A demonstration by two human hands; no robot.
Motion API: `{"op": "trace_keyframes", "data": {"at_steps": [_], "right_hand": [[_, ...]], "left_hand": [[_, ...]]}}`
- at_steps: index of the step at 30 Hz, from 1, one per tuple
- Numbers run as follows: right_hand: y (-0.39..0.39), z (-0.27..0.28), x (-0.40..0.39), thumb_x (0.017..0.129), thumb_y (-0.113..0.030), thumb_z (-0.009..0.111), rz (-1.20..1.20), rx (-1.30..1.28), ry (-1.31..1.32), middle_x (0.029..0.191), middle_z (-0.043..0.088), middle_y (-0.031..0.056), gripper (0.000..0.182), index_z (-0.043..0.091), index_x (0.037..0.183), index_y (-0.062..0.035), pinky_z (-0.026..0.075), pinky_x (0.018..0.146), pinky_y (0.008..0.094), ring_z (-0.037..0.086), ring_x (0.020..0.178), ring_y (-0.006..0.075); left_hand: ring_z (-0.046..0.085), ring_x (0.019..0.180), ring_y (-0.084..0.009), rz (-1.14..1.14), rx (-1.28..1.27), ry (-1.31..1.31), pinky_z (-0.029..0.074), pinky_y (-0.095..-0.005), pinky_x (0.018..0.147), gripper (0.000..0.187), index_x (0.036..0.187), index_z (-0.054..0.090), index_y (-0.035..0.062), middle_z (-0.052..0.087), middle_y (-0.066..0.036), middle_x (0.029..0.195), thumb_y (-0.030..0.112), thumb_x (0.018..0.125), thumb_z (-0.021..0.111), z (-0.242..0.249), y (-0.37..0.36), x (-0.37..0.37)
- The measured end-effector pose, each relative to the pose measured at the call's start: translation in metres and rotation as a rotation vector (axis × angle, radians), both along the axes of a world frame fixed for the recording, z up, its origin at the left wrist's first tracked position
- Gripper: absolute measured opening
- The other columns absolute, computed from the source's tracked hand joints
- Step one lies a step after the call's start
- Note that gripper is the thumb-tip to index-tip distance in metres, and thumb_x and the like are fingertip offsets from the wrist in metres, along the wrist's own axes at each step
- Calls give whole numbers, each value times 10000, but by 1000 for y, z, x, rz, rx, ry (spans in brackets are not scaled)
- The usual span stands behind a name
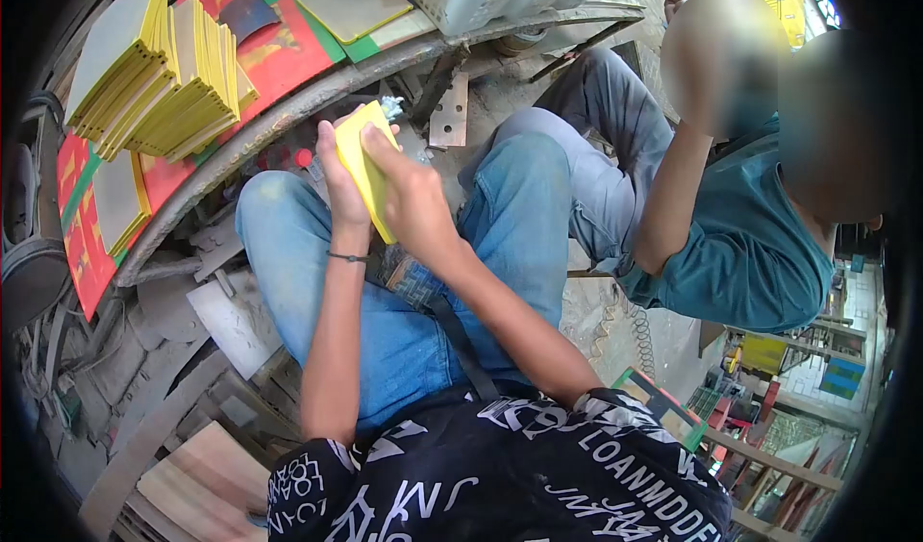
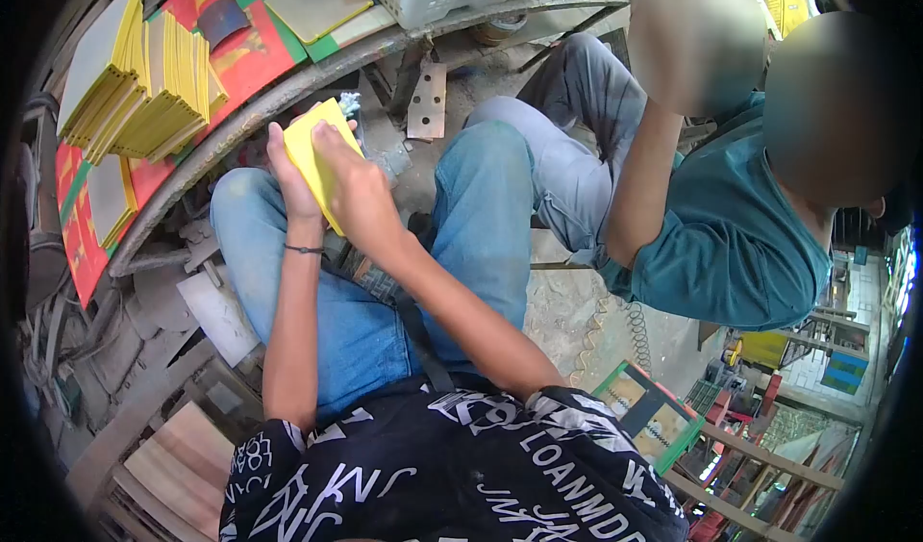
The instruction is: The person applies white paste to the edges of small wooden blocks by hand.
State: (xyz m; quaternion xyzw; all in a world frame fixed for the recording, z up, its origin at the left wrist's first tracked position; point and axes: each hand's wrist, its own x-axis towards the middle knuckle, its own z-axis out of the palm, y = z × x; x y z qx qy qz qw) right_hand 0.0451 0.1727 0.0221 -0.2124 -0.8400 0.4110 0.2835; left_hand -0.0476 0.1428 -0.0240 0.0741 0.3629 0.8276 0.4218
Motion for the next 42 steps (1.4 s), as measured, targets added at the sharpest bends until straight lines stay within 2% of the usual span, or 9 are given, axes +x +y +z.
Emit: {"op": "trace_keyframes", "data": {"at_steps": [4, 8, 11, 13, 15, 18, 29, 33, 42], "right_hand": [[-18, -1, 7, 786, 81, 484, -40, 171, 99, 1089, 554, 305, 467, 505, 1247, 14, 483, 821, 384, 587, 1013, 381], [9, -8, 0, 770, 80, 497, -132, -6, 17, 968, 564, 309, 494, 502, 1257, 1, 496, 723, 394, 624, 872, 394], [-13, 17, 12, 762, 77, 509, -64, -128, -168, 1030, 561, 301, 504, 502, 1259, -3, 496, 766, 391, 612, 926, 394], [-24, 9, 17, 748, 71, 532, -43, 31, 129, 1090, 555, 291, 515, 502, 1257, 1, 490, 816, 388, 592, 986, 394], [-6, -3, 10, 826, 31, 484, -43, 114, 178, 1088, 539, 317, 416, 500, 1241, 14, 482, 873, 388, 575, 1023, 396], [16, -9, 2, 834, 15, 474, -104, -142, 0, 1066, 545, 312, 437, 488, 1269, -8, 483, 828, 390, 587, 994, 400], [-8, -3, 7, 849, 9, 453, -30, -91, 171, 1055, 563, 276, 467, 468, 1312, -47, 476, 793, 389, 599, 952, 402], [16, -11, 0, 852, 23, 438, -53, -128, 71, 1204, 526, 255, 478, 451, 1327, -34, 447, 895, 359, 564, 1083, 374], [14, -3, -6, 856, 42, 409, -47, -202, 16, 1252, 522, 232, 472, 451, 1322, -19, 429, 938, 335, 531, 1151, 354]], "left_hand": [[614, 800, -235, 130, -120, 111, 510, -337, 719, 668, 1207, 495, 28, 620, -197, 1008, 589, 928, 265, 5, 0, 4], [601, 873, -237, 181, -58, 253, 487, -329, 790, 619, 1227, 474, 5, 608, -188, 1041, 528, 949, 292, -1, 10, 13], [598, 904, -244, 232, -123, 441, 474, -341, 826, 589, 1238, 463, -5, 595, -187, 1090, 488, 957, 307, -5, 2, 6], [593, 938, -244, 255, -96, 519, 458, -355, 868, 550, 1238, 462, -4, 578, -178, 1138, 448, 966, 306, -18, 4, 7], [556, 994, -215, 82, -17, 180, 445, -331, 887, 510, 1257, 448, 39, 570, -138, 1122, 440, 976, 304, -13, 1, 7], [533, 1037, -213, 85, 44, 196, 424, -341, 916, 561, 1263, 443, 43, 534, -114, 1152, 496, 972, 287, -5, 6, 14], [533, 993, -175, 161, -244, 476, 422, -302, 859, 512, 1208, 482, -18, 548, -100, 1104, 410, 989, 306, -8, 3, 4], [543, 978, -188, 188, -285, 628, 425, -308, 863, 511, 1182, 507, -31, 551, -112, 1100, 398, 989, 309, 3, 5, 15], [542, 980, -187, 198, -204, 515, 433, -306, 836, 510, 1163, 513, -43, 561, -120, 1076, 390, 987, 309, -9, 5, 9]]}}
